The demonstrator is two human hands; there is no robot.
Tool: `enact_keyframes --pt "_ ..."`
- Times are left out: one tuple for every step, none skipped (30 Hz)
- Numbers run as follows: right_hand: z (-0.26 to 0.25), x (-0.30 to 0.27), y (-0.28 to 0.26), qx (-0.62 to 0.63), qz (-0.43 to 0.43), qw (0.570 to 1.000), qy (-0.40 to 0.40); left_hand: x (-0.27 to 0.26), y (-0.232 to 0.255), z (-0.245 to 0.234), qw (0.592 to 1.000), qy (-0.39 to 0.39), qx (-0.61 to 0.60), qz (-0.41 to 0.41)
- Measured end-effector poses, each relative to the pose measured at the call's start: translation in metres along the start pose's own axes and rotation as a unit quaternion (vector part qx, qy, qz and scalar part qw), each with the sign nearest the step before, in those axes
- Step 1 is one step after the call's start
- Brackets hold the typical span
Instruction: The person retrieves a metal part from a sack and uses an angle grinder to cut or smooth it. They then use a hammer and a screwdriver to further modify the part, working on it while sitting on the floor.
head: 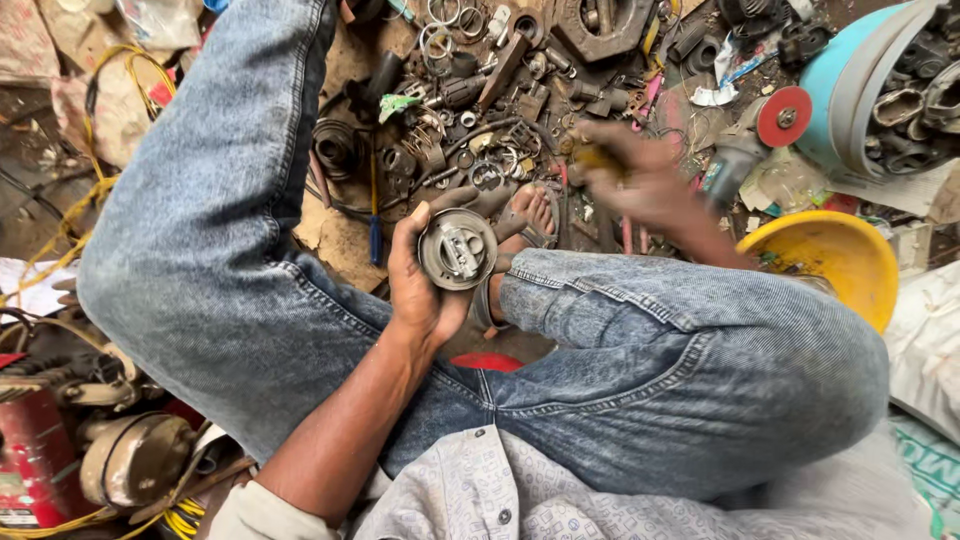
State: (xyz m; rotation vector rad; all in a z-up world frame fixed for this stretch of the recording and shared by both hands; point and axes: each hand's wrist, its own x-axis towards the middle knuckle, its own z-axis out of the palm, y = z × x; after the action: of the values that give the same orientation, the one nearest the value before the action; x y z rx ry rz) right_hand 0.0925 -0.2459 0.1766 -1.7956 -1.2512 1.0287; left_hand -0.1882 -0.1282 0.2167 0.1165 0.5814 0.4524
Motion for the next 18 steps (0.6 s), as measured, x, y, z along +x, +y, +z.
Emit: enact_keyframes --pt "-0.036 -0.013 -0.029 -0.056 -0.089 0.994 0.002 0.0 -0.002 0.003 1.0 -0.005 0.001 0.001" --pt "-0.065 -0.025 -0.061 -0.117 -0.057 0.991 0.014 0.001 -0.001 0.006 1.0 -0.015 0.013 0.009" --pt "-0.095 -0.035 -0.092 -0.15 -0.033 0.988 -0.02 0.001 -0.001 0.009 0.999 -0.026 0.024 0.017" --pt "-0.112 -0.042 -0.119 -0.195 -0.01 0.98 -0.047 -0.001 -0.002 0.012 0.998 -0.034 0.037 0.024" --pt "-0.123 -0.054 -0.146 -0.198 0.033 0.977 -0.065 -0.004 -0.003 0.014 0.998 -0.044 0.025 0.029" --pt "-0.128 -0.068 -0.173 -0.2 0.078 0.973 -0.082 -0.007 -0.003 0.017 0.998 -0.053 0.013 0.032" --pt "-0.121 -0.075 -0.192 -0.223 0.023 0.971 -0.084 -0.009 -0.004 0.019 0.998 -0.061 0.002 0.034" --pt "-0.107 -0.082 -0.205 -0.245 -0.03 0.965 -0.084 -0.009 -0.006 0.022 0.998 -0.063 -0.013 0.024" --pt "-0.087 -0.087 -0.213 -0.265 -0.066 0.958 -0.087 -0.011 -0.007 0.024 0.997 -0.064 -0.029 0.013" --pt "-0.068 -0.091 -0.22 -0.283 -0.1 0.95 -0.09 -0.012 -0.007 0.025 0.997 -0.064 -0.044 0.001" --pt "-0.05 -0.094 -0.222 -0.286 -0.111 0.948 -0.092 -0.012 -0.007 0.026 0.996 -0.07 -0.047 -0.002" --pt "-0.033 -0.094 -0.22 -0.286 -0.12 0.946 -0.096 -0.014 -0.008 0.026 0.996 -0.074 -0.051 -0.006" --pt "-0.018 -0.095 -0.218 -0.267 -0.116 0.953 -0.088 -0.015 -0.009 0.026 0.995 -0.077 -0.055 -0.009" --pt "-0.006 -0.095 -0.214 -0.247 -0.113 0.959 -0.083 -0.016 -0.01 0.026 0.995 -0.079 -0.055 -0.012" --pt "0.003 -0.094 -0.211 -0.227 -0.11 0.965 -0.074 -0.017 -0.01 0.026 0.995 -0.081 -0.056 -0.014" --pt "0.011 -0.094 -0.207 -0.208 -0.105 0.97 -0.064 -0.018 -0.011 0.027 0.995 -0.083 -0.057 -0.017" --pt "0.015 -0.093 -0.205 -0.188 -0.1 0.975 -0.054 -0.018 -0.011 0.028 0.995 -0.082 -0.053 -0.016" --pt "0.018 -0.092 -0.202 -0.182 -0.099 0.977 -0.044 -0.019 -0.012 0.029 0.995 -0.08 -0.05 -0.013"
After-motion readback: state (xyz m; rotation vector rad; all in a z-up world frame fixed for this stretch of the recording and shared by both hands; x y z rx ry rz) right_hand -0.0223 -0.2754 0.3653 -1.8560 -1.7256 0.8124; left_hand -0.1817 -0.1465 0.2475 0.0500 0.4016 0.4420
